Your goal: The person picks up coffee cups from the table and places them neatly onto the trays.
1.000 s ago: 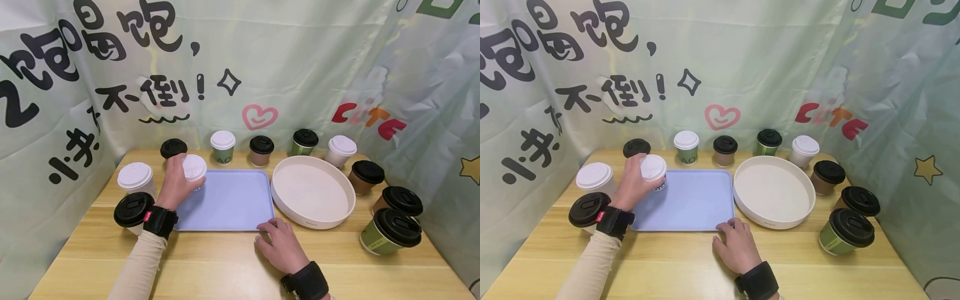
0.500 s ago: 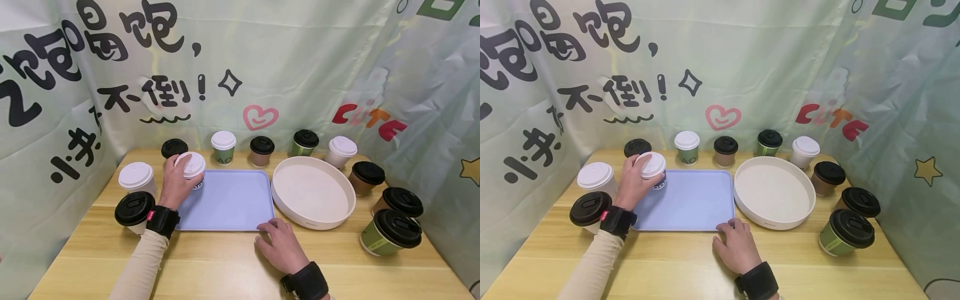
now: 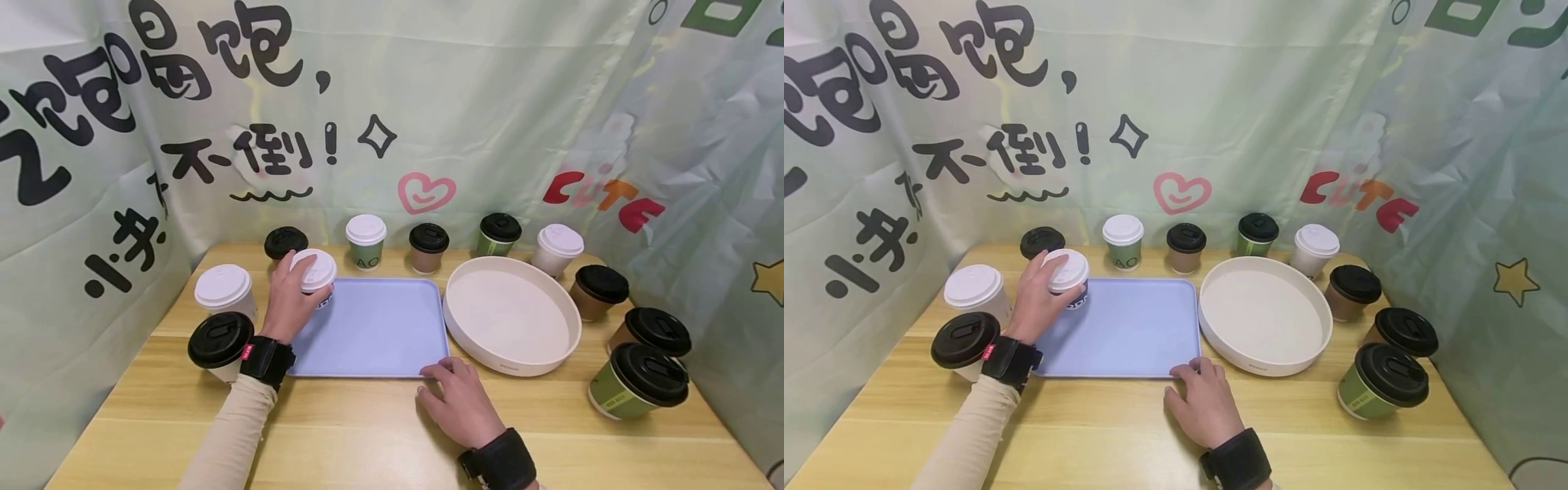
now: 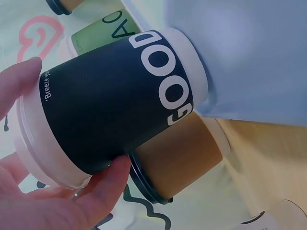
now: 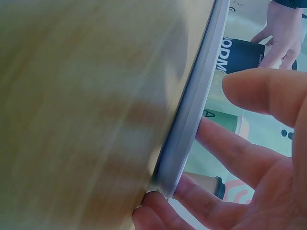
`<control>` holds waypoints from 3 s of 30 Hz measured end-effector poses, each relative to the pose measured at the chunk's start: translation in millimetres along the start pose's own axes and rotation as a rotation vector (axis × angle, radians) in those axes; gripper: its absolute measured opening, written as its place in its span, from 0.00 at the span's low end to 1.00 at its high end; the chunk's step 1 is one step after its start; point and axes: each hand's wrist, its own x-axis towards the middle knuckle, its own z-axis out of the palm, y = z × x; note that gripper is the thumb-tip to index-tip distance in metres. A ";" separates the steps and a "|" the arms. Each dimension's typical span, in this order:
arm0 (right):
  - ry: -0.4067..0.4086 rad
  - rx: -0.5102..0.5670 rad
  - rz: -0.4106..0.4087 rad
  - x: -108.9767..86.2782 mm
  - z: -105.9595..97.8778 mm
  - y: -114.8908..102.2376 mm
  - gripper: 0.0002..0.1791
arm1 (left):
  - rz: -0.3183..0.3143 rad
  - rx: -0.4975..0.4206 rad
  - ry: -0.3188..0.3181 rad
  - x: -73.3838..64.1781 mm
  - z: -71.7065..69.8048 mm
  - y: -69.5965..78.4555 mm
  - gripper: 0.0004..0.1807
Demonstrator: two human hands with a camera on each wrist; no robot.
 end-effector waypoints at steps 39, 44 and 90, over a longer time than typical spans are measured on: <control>0.025 -0.001 -0.020 -3.0 3.2 1.7 0.13 | 0.023 -0.034 -0.003 -1.2 1.8 -5.5 0.37; 0.039 -0.008 -0.034 -1.5 2.8 0.6 0.13 | 0.009 -0.035 0.005 0.7 1.0 -6.0 0.37; 0.018 -0.005 -0.024 -1.1 2.2 -1.2 0.13 | -0.058 -0.080 0.029 1.9 3.1 -12.6 0.33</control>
